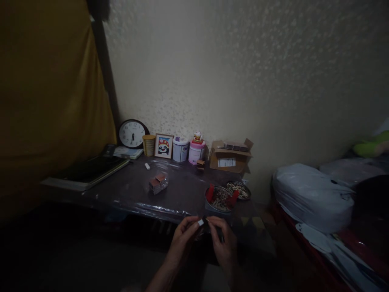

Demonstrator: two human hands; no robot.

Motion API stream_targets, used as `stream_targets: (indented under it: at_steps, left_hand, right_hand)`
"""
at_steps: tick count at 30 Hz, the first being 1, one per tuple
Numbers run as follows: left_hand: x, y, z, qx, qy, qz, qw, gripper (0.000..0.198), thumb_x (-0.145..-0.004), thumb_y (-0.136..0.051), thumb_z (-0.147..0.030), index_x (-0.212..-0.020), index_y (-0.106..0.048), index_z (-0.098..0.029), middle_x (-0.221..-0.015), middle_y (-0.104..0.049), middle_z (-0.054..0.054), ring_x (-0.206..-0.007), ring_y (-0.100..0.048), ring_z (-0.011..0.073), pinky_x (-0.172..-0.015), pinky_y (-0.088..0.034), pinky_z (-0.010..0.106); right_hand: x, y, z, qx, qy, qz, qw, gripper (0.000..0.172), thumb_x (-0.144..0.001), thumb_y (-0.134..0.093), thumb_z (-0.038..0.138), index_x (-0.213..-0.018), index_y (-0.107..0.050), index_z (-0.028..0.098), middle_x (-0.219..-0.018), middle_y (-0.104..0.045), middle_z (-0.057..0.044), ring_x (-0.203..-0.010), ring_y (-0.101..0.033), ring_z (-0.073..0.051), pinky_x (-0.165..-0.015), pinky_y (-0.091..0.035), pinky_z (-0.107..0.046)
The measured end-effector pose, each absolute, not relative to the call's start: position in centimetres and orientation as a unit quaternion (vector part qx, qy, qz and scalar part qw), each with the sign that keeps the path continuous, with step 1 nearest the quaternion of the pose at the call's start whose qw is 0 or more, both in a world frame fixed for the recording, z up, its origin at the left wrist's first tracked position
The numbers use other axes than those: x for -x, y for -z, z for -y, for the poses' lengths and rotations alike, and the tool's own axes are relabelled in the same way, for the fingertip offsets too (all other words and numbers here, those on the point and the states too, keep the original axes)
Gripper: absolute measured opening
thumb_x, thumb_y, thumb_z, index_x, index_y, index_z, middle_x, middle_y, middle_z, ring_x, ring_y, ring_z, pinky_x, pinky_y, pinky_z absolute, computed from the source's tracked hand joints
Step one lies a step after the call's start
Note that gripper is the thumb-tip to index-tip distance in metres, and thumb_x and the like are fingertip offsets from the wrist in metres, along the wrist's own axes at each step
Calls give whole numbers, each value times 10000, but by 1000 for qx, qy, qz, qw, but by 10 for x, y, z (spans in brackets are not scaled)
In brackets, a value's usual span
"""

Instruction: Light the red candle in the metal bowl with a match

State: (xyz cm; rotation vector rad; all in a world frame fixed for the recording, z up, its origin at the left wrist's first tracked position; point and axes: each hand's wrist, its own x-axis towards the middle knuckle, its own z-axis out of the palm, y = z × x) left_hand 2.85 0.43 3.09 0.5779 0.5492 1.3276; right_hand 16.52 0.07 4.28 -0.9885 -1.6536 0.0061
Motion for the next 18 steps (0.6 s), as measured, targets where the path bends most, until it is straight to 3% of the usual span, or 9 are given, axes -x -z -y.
stream_targets:
  at_steps: [5, 12, 18]
  left_hand:
    - [-27, -33, -4, -282, -608, -286, 685, 240, -634, -748, -291, -831, -674, -176, -732, -695, 14, -671, -611, 126, -648, -446, 215]
    - [-27, -34, -6, -281, -618, -279, 679, 226, -657, -728, -303, -817, -656, -160, -731, -683, 30, -663, -605, 137, -638, -445, 230]
    - [-25, -38, 0, -304, -623, -291, 660, 226, -675, -711, -306, -845, -649, -170, -766, -684, 20, -717, -609, 144, -679, -449, 228]
  right_hand:
    - [-165, -38, -3, 416, 30, 716, 560, 118, -851, -511, 148, -911, -572, 229, -877, -662, -28, -841, -635, -144, -756, -518, -275]
    - [-162, -59, 4, 429, 90, 697, 568, 134, -873, -465, 182, -834, -586, 227, -799, -660, -28, -749, -635, -144, -679, -526, -262]
    - [-167, -48, -7, 426, 87, 748, 501, 192, -883, -436, 197, -865, -626, 220, -816, -683, -46, -775, -634, -168, -713, -517, -309]
